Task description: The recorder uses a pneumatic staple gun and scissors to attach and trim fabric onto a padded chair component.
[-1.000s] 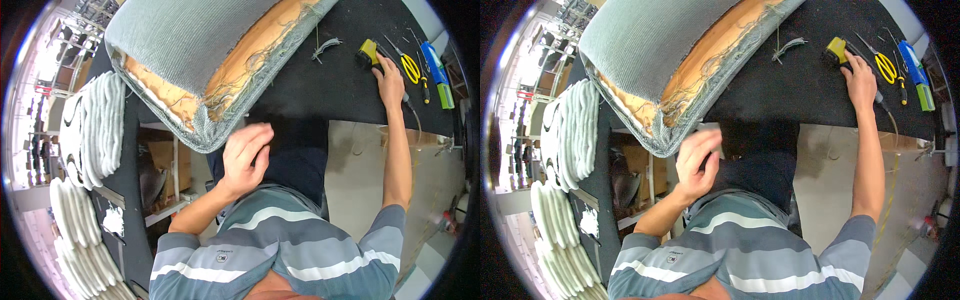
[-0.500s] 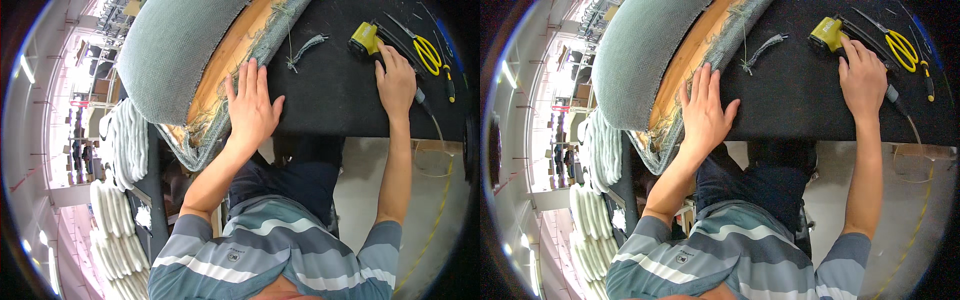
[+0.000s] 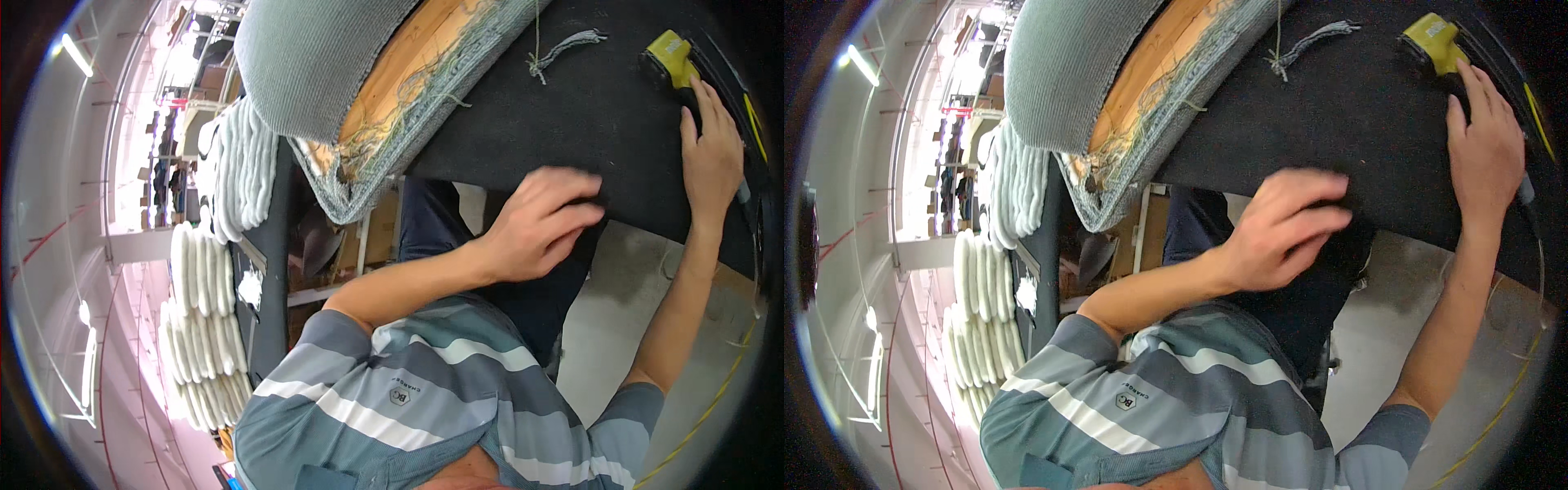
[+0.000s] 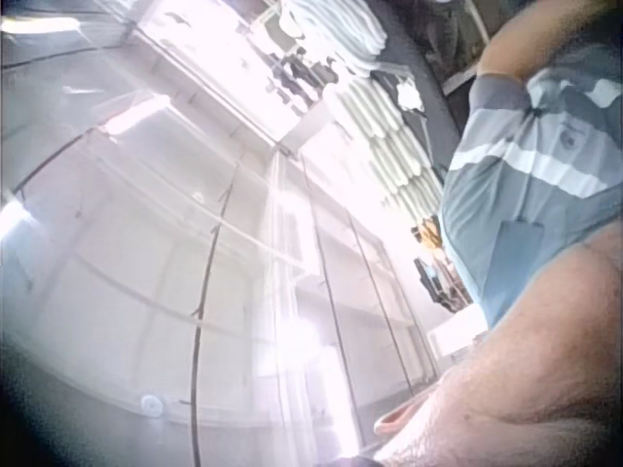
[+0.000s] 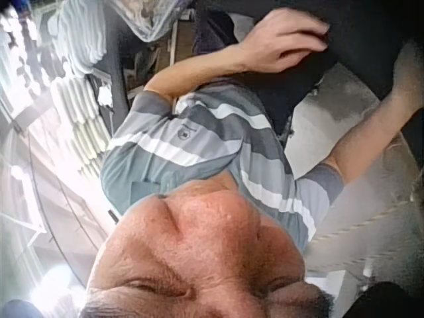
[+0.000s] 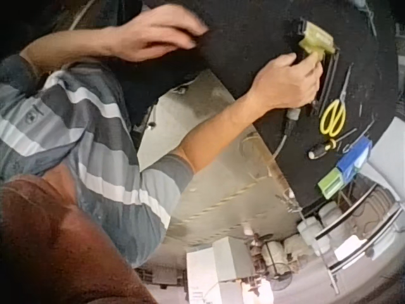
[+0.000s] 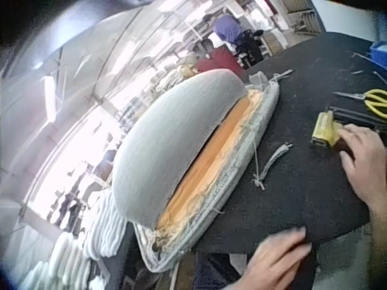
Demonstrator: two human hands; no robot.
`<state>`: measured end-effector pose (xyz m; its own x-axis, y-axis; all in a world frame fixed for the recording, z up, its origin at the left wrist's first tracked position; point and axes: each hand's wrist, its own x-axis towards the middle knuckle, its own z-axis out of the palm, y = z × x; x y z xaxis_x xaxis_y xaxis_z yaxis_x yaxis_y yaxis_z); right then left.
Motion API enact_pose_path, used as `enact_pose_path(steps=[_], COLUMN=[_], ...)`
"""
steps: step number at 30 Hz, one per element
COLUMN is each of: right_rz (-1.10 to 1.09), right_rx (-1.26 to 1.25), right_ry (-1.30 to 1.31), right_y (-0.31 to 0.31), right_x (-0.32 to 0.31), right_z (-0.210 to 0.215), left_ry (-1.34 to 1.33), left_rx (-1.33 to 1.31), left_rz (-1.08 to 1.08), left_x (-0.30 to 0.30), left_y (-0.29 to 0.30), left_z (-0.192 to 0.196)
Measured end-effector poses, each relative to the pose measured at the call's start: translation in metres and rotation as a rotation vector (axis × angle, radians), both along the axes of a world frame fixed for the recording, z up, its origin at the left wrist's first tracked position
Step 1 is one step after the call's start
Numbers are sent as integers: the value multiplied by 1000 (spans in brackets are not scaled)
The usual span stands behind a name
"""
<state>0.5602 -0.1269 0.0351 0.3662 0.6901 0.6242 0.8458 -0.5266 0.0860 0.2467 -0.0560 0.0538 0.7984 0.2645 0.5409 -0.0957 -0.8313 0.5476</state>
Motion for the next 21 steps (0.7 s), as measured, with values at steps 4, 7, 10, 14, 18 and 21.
enact_pose_path(steps=[4, 7, 10, 14, 18, 21], right_rz=[-42, -48, -22, 122, 183, 198], right_rx=[-31, -41, 42, 109, 131, 152], right_ry=[-7, -37, 61, 114, 106, 137], right_y=[0, -3, 0, -4, 1, -1], right_x=[16, 25, 14, 15, 4, -9], right_z=[-12, -16, -12, -2, 8, 16], left_ry=[126, 213, -85, -334, -462, -531], left_rx=[-254, -884, -1137, -978, -948, -903], left_rz=[266, 763, 906, 946, 828, 828], left_x=[-101, -172, -223, -210, -201, -197], left_y=[-23, -15, 24, 51, 65, 66], left_z=[-19, -31, -41, -36, -49, -31])
